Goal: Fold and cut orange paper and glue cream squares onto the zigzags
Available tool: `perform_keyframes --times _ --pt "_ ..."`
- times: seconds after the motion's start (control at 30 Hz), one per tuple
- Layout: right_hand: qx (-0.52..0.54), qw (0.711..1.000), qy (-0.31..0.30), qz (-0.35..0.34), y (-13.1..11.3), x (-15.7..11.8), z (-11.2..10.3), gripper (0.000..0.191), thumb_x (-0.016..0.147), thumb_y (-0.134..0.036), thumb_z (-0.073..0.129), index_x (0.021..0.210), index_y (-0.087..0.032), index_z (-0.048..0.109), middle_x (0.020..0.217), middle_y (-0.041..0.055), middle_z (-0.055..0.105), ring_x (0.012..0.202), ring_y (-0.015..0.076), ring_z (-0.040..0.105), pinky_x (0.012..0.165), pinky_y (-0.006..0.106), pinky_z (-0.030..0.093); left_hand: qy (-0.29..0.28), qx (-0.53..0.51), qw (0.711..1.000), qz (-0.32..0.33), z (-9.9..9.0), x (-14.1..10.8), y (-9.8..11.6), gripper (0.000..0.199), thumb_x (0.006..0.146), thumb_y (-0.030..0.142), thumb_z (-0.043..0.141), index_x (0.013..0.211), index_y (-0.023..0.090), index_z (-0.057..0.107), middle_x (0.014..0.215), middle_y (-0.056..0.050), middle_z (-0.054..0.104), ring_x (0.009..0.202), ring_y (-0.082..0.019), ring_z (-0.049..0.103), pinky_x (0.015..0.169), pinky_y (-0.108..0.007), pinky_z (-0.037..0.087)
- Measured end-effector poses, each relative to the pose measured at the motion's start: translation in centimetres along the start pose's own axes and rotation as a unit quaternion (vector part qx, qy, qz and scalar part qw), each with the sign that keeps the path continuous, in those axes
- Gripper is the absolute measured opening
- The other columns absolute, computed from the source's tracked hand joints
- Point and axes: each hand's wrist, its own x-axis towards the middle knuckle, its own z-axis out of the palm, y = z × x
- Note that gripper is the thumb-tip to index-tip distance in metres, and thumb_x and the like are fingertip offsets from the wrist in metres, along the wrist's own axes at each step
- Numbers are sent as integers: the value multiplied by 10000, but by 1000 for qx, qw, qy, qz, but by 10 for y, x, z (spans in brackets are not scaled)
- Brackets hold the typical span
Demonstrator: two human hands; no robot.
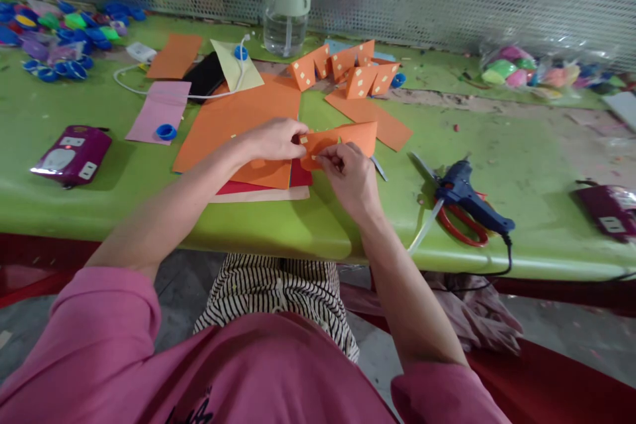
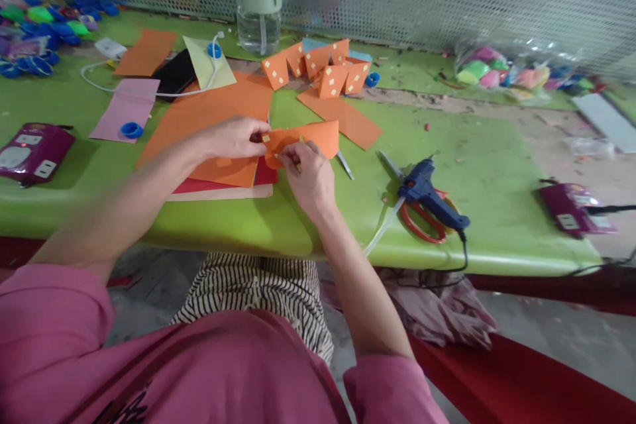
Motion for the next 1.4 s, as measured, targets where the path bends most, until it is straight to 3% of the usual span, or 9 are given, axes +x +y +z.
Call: perform_keyframes --times 0.33,0.63,0.8,1.0,1.17,1.3,1.4 --pt "-90 996 13 -24 -4 0 7 69 911 -265 611 877 -233 662 910 53 662 716 175 564 626 322 406 0 11 1000 -2 4 -2 5 40 723 179 618 724 192 581 662 3 578 624 -149 495 629 -296 334" --pt "-136 990 15 -22 -6 -3 11 97 947 -274 584 891 -225 645 960 77 670 780 196 595 586 305 368 -1 -16 1000 -6 7 -2 4 195 699 221 663 643 202 478 647 24 564 607 -126 482 605 -288 309" --pt "-147 988 42 -23 -4 -4 13 72 930 -287 598 939 -221 624 968 61 658 783 187 588 601 298 393 -3 -35 999 -10 10 1 0 122 709 204 655 677 191 538 635 32 539 651 -138 501 629 -282 315" --pt "-55 987 147 -34 2 -4 2 114 914 -328 627 918 -229 572 786 0 580 729 157 543 680 310 445 31 -122 990 -58 10 -4 -5 102 765 224 671 741 182 582 702 30 555 663 -124 492 643 -281 328" --pt "60 993 85 57 6 -5 2 280 904 -481 649 892 -217 558 832 11 636 683 128 542 660 302 443 64 -248 966 -39 10 -8 -13 89 797 253 664 832 177 634 737 25 586 664 -114 509 653 -278 339" --pt "270 954 18 132 7 1 5 471 846 -646 658 1010 -213 571 872 22 660 702 125 581 588 272 440 56 -300 952 -25 12 -9 -13 195 778 302 714 911 170 665 792 16 632 725 -121 561 700 -276 382" --pt "339 931 16 134 7 5 7 480 775 -574 767 1032 -214 582 766 -22 612 659 117 565 537 253 417 45 -324 945 -25 14 -9 -10 271 731 329 780 913 159 673 830 2 671 776 -132 602 740 -281 420"
